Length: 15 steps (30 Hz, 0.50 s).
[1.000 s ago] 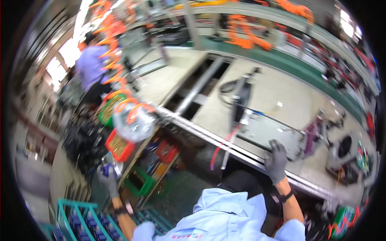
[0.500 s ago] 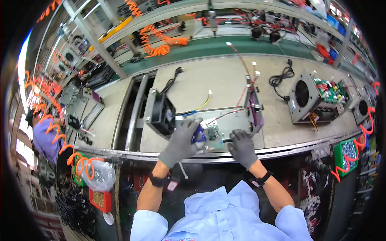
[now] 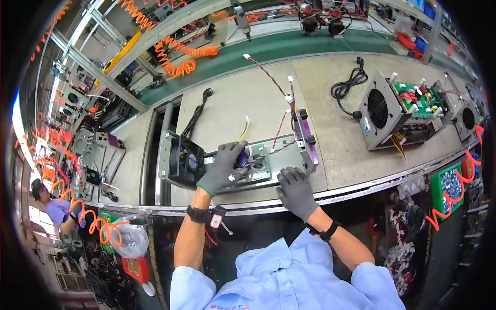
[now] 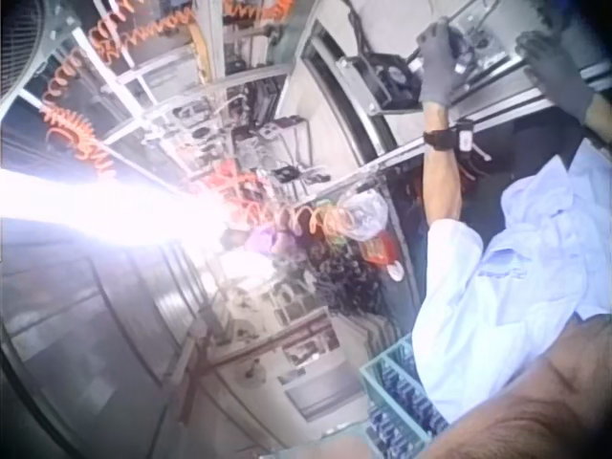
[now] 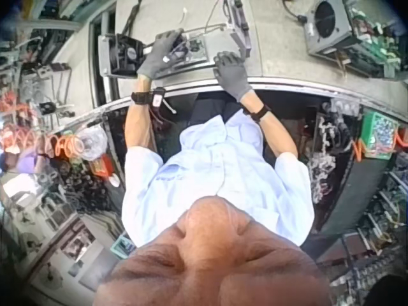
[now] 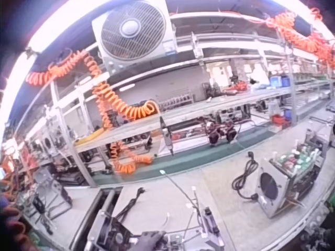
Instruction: Assembling components and using a pneumatic screwdriver to secure hardware in an electronic power unit on a conveyor line.
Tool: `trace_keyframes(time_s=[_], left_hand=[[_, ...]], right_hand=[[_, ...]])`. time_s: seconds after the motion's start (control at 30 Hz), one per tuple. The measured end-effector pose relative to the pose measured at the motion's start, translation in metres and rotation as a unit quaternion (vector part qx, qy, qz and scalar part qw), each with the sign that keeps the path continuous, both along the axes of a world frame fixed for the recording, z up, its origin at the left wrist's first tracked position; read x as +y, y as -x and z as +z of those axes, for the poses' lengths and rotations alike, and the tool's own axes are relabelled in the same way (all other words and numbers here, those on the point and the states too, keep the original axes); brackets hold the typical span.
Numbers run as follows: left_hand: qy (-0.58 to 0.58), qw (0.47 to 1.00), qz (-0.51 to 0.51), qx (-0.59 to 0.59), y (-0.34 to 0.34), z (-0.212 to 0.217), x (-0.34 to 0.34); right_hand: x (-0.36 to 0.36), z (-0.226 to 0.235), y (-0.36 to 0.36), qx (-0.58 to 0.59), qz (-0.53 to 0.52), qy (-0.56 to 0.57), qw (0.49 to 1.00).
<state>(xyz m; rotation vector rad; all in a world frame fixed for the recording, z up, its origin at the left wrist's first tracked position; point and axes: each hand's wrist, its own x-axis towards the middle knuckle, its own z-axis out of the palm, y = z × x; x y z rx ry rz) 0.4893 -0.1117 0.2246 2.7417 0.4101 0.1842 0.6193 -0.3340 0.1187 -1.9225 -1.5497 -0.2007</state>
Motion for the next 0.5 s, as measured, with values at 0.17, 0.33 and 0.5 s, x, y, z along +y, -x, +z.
trace_keyframes(time_s=[0.17,0.33,0.5], left_hand=[[-0.01,1.0,0.013,0.008,-0.001,-0.007,0.009],[-0.061,0.997,-0.015,-0.039,-0.002,-0.014,0.008],[-0.082,0.99,0.063,-0.097,-0.009,-0.025,-0.01]], right_hand=[[0.003,0.002,0.001,0.014,0.007,0.013,1.0],[0.008,0.014,0.003,0.042,0.0,0.025,0.999],[0.045,0.018,-0.015,0.018,-0.019,0.055,0.998]])
